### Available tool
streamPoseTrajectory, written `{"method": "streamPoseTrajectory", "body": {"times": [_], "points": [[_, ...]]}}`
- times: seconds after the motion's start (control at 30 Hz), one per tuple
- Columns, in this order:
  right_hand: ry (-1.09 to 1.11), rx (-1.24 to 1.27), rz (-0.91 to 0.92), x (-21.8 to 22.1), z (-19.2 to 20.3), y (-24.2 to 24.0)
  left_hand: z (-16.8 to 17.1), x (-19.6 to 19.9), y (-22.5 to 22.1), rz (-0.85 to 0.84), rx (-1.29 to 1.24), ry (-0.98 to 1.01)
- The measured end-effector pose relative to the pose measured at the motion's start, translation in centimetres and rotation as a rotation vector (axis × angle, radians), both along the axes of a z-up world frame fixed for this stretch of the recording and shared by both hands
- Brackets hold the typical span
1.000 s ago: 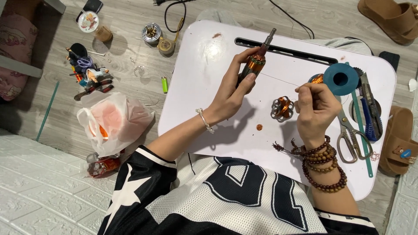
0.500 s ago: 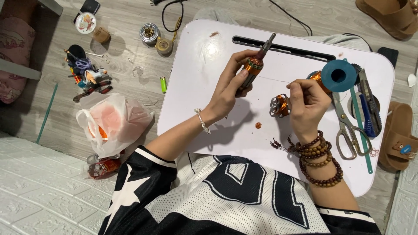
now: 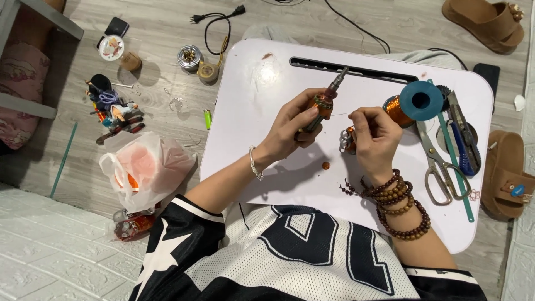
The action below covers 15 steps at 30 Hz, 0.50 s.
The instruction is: A person uses a small metal tool to adjust and repair the copper windings on an electric motor rotor.
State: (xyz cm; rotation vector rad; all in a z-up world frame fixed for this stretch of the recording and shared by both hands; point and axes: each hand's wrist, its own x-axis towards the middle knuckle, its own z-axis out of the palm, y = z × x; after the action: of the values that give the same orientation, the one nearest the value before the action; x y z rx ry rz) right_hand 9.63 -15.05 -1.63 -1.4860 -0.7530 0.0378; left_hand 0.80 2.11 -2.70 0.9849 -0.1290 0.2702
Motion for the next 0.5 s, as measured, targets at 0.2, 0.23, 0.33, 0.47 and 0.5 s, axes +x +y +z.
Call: {"method": "streamPoseTrajectory", "body": {"times": [0.2, 0.23, 0.33, 0.47, 0.5], "points": [[-0.034, 0.01, 0.029, 0.5, 0.1, 0.3, 1.4, -0.1, -0.3, -0.041, 0.011, 0.058], [-0.036, 0.013, 0.024, 0.2, 0.2, 0.1, 1.4, -0.3, -0.4, -0.046, 0.015, 0.057], [-0.028, -0.007, 0.02, 0.0, 0.4, 0.0, 1.2, -0.6, -0.5, -0.075, -0.046, 0.082], [-0.057, 0.003, 0.02, -0.4, 0.7, 0.1, -0.1, 0.0, -0.5, -0.057, -0.034, 0.087], [-0.056, -0.005, 0.003, -0.6, 1.0, 0.3, -0.2, 0.1, -0.4, -0.054, -0.049, 0.094]]}}
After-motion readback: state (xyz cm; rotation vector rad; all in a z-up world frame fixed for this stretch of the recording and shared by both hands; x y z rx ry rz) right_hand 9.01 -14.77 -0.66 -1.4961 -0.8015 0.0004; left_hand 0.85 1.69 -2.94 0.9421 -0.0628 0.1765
